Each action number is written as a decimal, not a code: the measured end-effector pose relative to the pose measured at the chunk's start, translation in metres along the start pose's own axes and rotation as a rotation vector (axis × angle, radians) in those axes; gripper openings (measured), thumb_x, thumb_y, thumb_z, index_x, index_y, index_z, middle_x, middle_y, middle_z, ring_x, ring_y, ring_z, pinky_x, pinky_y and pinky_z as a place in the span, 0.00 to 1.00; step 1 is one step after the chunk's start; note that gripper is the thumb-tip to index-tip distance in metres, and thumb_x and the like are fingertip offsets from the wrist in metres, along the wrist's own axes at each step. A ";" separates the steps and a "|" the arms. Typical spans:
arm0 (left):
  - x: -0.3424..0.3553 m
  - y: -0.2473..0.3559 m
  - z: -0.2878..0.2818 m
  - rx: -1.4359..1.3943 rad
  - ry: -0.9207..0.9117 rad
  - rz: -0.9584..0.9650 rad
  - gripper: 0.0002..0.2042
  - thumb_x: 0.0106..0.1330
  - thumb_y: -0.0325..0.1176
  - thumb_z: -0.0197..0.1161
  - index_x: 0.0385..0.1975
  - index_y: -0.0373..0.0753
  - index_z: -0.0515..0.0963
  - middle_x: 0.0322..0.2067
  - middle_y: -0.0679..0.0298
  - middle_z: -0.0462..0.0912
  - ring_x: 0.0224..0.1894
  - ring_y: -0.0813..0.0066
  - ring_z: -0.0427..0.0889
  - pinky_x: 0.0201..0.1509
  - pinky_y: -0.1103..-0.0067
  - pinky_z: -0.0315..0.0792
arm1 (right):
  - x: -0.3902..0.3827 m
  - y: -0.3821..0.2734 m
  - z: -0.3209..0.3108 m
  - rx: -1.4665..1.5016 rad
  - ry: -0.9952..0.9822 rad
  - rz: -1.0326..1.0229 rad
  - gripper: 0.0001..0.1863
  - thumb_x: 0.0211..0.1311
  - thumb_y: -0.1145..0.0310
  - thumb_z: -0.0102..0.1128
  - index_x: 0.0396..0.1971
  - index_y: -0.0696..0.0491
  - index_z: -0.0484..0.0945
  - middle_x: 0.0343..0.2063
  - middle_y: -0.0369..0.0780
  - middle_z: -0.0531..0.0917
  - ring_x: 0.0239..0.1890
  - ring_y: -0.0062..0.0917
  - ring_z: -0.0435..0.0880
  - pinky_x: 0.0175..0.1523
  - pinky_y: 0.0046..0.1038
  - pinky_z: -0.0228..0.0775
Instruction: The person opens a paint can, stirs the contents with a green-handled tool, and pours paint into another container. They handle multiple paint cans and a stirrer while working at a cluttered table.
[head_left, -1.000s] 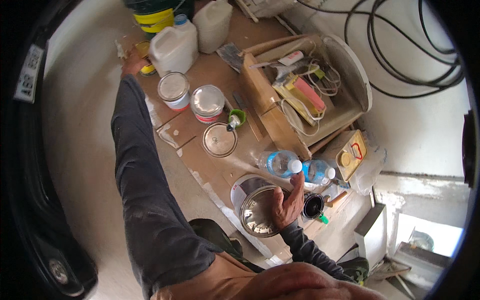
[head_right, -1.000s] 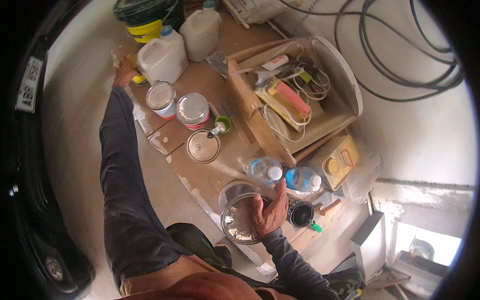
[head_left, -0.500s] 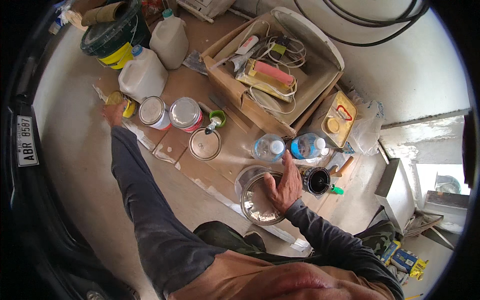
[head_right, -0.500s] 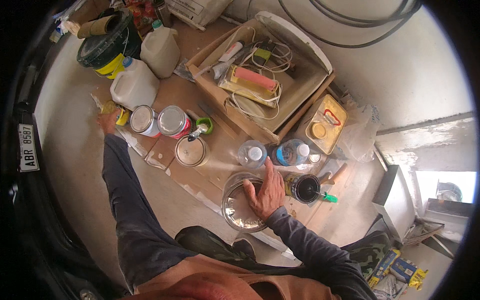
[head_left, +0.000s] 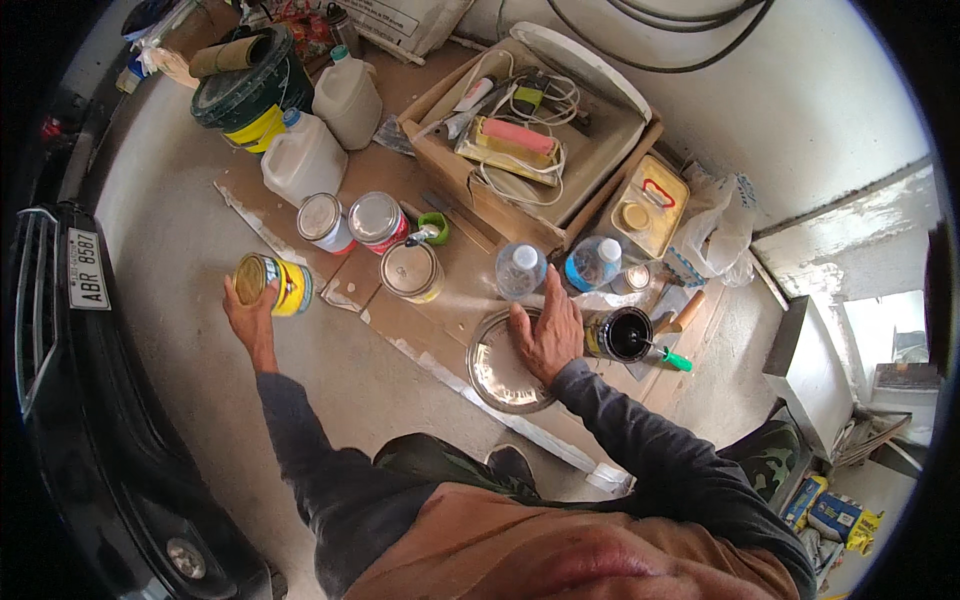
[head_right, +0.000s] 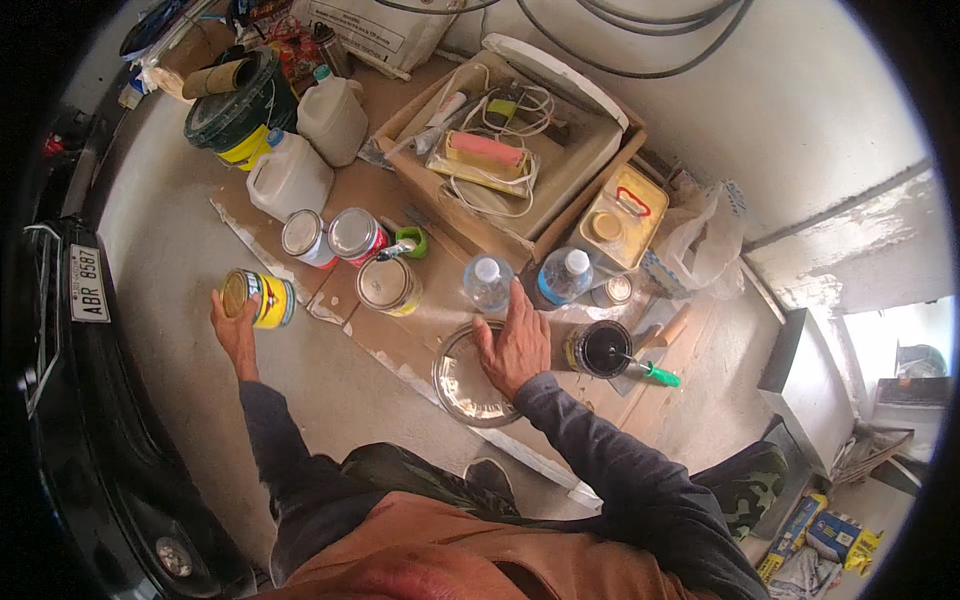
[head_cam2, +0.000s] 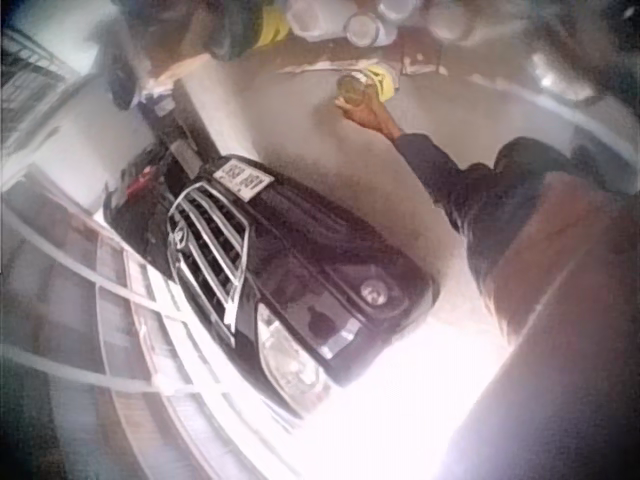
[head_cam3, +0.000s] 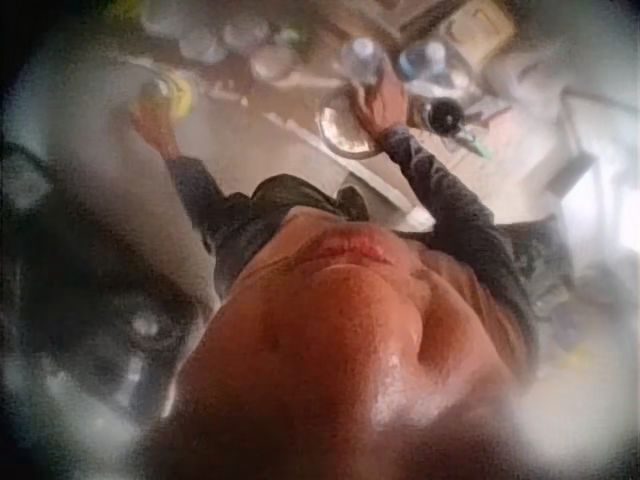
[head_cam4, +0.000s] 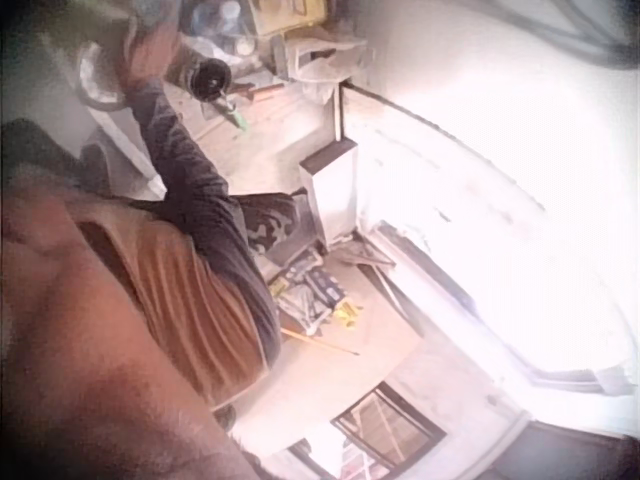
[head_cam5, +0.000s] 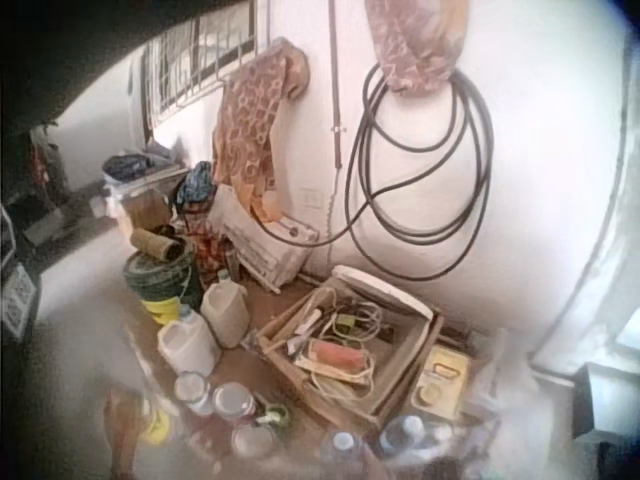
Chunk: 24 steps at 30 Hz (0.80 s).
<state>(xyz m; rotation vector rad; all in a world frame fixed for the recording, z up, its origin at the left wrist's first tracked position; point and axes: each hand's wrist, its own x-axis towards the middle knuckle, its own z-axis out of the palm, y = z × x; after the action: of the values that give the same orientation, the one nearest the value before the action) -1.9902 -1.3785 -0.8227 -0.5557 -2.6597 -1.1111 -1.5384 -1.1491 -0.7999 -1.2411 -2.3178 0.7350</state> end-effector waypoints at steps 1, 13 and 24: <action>-0.017 0.018 -0.018 -0.010 -0.060 0.031 0.48 0.50 0.43 0.81 0.71 0.30 0.65 0.61 0.45 0.71 0.64 0.48 0.72 0.71 0.64 0.67 | -0.001 0.001 0.000 0.019 -0.012 0.009 0.41 0.71 0.54 0.57 0.73 0.61 0.53 0.62 0.56 0.74 0.61 0.53 0.75 0.69 0.51 0.61; -0.193 0.303 -0.168 -0.246 -0.593 0.778 0.53 0.39 0.40 0.85 0.70 0.31 0.66 0.62 0.49 0.73 0.64 0.53 0.74 0.69 0.65 0.70 | -0.002 0.036 0.014 0.373 0.057 0.078 0.34 0.74 0.59 0.54 0.71 0.61 0.56 0.61 0.56 0.75 0.64 0.49 0.74 0.72 0.54 0.56; -0.377 0.415 -0.105 -0.307 -1.235 1.383 0.49 0.43 0.45 0.80 0.68 0.32 0.66 0.59 0.47 0.71 0.58 0.47 0.77 0.62 0.61 0.72 | -0.020 0.142 -0.214 0.216 -0.377 -0.285 0.28 0.62 0.68 0.60 0.63 0.56 0.70 0.44 0.52 0.85 0.46 0.46 0.86 0.52 0.43 0.77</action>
<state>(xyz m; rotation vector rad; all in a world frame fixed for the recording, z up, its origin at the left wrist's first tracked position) -1.4699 -1.2843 -0.6075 -3.1570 -1.5594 -0.6607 -1.3155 -1.0450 -0.7235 -0.7040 -2.5492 1.1568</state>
